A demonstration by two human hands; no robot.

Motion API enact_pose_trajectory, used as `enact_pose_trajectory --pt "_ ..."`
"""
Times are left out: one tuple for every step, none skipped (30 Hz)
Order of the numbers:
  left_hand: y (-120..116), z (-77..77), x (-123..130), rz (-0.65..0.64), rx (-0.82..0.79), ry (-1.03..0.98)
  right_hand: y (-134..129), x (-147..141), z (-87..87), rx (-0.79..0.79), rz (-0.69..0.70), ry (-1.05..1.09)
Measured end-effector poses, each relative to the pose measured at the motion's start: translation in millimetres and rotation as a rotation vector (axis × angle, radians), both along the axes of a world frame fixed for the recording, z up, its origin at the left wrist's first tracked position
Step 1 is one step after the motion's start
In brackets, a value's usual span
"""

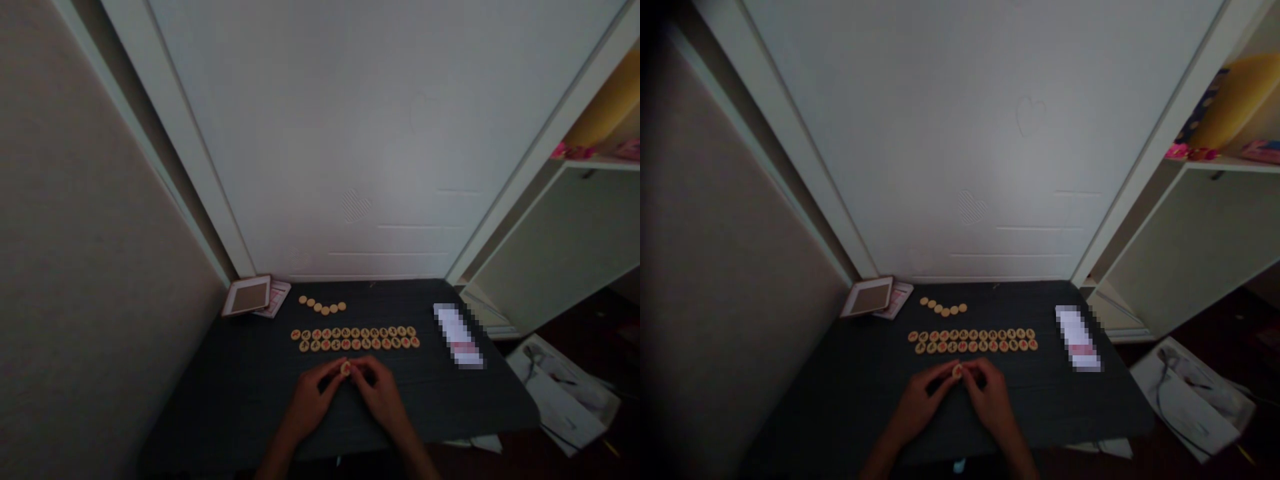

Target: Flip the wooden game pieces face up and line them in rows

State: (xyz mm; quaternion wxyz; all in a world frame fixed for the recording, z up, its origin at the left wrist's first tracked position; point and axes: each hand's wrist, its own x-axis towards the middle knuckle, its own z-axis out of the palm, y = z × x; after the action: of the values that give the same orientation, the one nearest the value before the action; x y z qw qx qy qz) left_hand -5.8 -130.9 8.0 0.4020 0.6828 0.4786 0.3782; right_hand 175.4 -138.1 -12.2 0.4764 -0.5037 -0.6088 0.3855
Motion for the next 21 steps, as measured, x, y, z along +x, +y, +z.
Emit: enact_pose_trajectory --pt "0.3 -0.3 -0.2 0.006 0.000 -0.002 0.0 -0.1 0.7 -0.003 0.006 0.000" --pt "0.6 -0.6 -0.5 0.015 -0.002 -0.003 0.0 -0.2 1.5 -0.007 0.014 -0.001" --pt "0.9 -0.9 -0.7 0.023 -0.003 -0.003 -0.1 -0.4 2.2 -0.010 0.023 -0.001" --pt "1.3 -1.0 -0.9 0.026 -0.004 -0.003 -0.3 -0.5 2.8 -0.013 0.035 -0.002" --pt "1.7 -1.0 -1.1 0.025 -0.004 -0.002 -0.5 -0.7 3.1 -0.015 0.043 -0.003" --pt "2.0 -0.9 -1.3 0.021 -0.003 -0.003 -0.8 -0.9 3.2 -0.014 0.047 -0.005" --pt "2.3 -0.6 -1.4 0.017 0.000 -0.004 -1.1 -1.0 2.9 -0.013 0.048 -0.005" --pt "2.5 -0.4 -1.6 0.012 0.002 -0.007 -1.5 -1.2 2.5 -0.011 0.048 -0.003" --pt "2.6 -0.3 -1.7 0.008 0.001 -0.011 -1.8 -1.3 1.9 -0.009 0.047 -0.001" --pt "2.6 -0.2 -1.9 0.006 -0.002 -0.017 -2.1 -1.4 1.4 -0.005 0.044 0.003" --pt "2.5 -0.3 -2.0 0.004 -0.007 -0.026 -2.3 -1.5 0.9 0.001 0.041 0.007" --pt "2.4 -0.4 -2.1 0.004 -0.013 -0.034 -2.5 -1.5 0.6 0.007 0.040 0.007" --pt "2.2 -0.5 -2.1 0.007 -0.019 -0.042 -2.6 -1.5 0.4 0.013 0.038 0.007" --pt "2.0 -0.3 -2.1 0.010 -0.025 -0.049 -2.7 -1.6 0.5 0.018 0.036 0.006" --pt "1.8 0.2 -1.9 0.012 -0.032 -0.053 -2.8 -1.7 0.6 0.021 0.036 0.006" --pt "1.7 0.9 -1.5 0.013 -0.038 -0.055 -2.8 -1.8 0.7 0.023 0.038 0.007" --pt "1.7 1.7 -0.9 0.014 -0.046 -0.054 -2.9 -2.1 0.7 0.023 0.040 0.009" --pt "1.8 2.5 0.0 0.017 -0.054 -0.053 -3.0 -2.5 0.6 0.024 0.043 0.010" --pt "2.1 3.0 1.0 0.023 -0.061 -0.052 -3.0 -3.0 0.3 0.028 0.045 0.007" --pt "2.6 3.1 2.1 0.032 -0.068 -0.053 -3.2 -3.5 -0.1 0.033 0.049 0.000" --pt "3.2 2.8 3.2 0.045 -0.072 -0.055 -3.4 -4.1 -0.6 0.041 0.054 -0.011"
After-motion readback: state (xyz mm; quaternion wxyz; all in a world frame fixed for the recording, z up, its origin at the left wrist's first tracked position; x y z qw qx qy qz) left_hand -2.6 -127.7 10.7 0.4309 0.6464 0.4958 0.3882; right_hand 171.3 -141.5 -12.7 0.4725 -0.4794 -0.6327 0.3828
